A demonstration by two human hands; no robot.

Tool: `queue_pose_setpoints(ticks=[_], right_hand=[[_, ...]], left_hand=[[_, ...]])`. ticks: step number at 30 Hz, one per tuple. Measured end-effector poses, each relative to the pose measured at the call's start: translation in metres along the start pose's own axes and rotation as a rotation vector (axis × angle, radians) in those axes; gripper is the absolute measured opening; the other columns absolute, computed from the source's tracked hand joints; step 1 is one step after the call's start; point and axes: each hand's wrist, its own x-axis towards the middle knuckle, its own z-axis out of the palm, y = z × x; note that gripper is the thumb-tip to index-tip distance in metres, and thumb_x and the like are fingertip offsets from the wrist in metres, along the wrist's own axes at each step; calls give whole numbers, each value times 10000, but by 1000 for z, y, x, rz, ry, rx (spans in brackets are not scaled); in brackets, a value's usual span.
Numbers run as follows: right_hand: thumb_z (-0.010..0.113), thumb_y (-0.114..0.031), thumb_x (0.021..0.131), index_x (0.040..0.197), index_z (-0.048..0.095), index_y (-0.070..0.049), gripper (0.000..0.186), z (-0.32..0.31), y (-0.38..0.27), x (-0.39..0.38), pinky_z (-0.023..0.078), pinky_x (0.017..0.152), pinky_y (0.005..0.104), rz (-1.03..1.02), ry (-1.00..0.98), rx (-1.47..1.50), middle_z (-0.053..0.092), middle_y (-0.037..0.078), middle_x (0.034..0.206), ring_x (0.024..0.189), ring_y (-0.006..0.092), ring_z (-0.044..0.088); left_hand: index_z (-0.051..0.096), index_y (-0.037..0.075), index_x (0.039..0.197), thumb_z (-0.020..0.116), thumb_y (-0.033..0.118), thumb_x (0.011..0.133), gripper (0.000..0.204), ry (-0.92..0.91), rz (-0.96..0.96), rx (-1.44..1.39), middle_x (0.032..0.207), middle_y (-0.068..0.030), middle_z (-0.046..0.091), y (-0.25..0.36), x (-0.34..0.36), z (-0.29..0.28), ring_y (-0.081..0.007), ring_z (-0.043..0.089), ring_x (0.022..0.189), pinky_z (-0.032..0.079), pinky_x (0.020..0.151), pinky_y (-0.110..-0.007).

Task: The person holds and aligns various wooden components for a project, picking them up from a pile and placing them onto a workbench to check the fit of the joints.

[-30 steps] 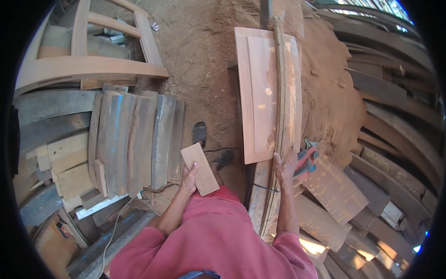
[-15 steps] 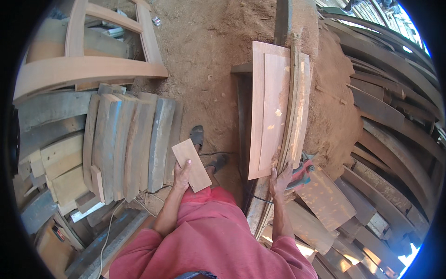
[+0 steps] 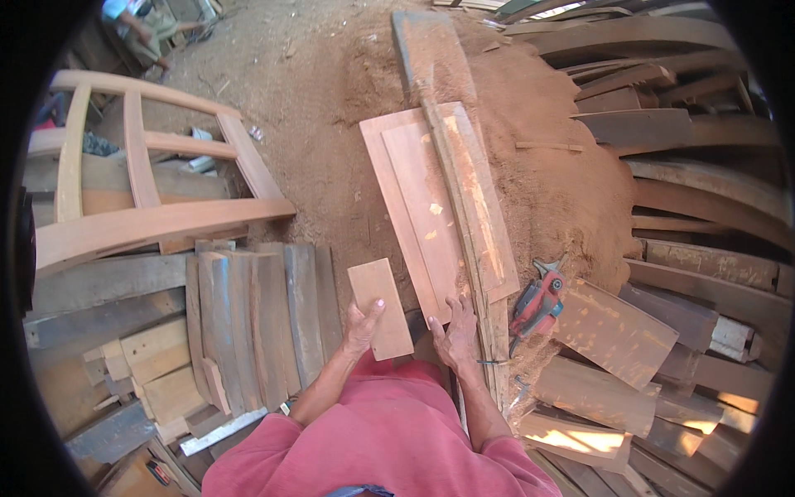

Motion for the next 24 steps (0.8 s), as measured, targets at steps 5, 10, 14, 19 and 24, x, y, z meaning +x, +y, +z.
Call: queue_pose_setpoints(ticks=[5,10,14,19,24], right_hand=[[692,-421,919,1415,505,37,701,-28,49,-8,370,1150,497,45,21,171,513,313,1431,1356,438,481],[698,-370,967,1444,493,44,665,-48,47,-23,491,1025,377,49,-315,823,636,164,1317,1170,235,620],[653,-345,1023,1340,596,46,507,-50,59,-28,536,906,331,220,-146,1114,694,92,1181,1019,150,650],[647,-306,1024,1248,664,68,436,-96,127,22,557,818,324,501,208,1003,736,105,1085,929,153,684],[676,-464,954,1237,663,97,629,-123,266,110,529,914,409,364,355,558,727,265,1131,1054,345,709]], left_hand=[[453,-18,1413,752,299,954,633,-53,75,-7,1301,-132,619,9,0,40,-206,599,1179,476,1042,-367],[425,-27,1409,672,262,1007,553,-196,42,29,1295,-137,602,8,-33,110,-217,588,1193,476,1037,-385],[414,-27,1360,618,251,1027,480,-231,206,325,1226,-142,549,-7,-27,128,-230,546,1155,447,1033,-372],[376,-23,1369,684,311,989,593,137,102,411,1206,-153,520,-21,39,98,-220,538,1086,477,976,-387],[365,-4,1430,720,304,976,654,114,-109,201,1276,-166,561,-56,121,69,-241,579,1134,496,1009,-425]])
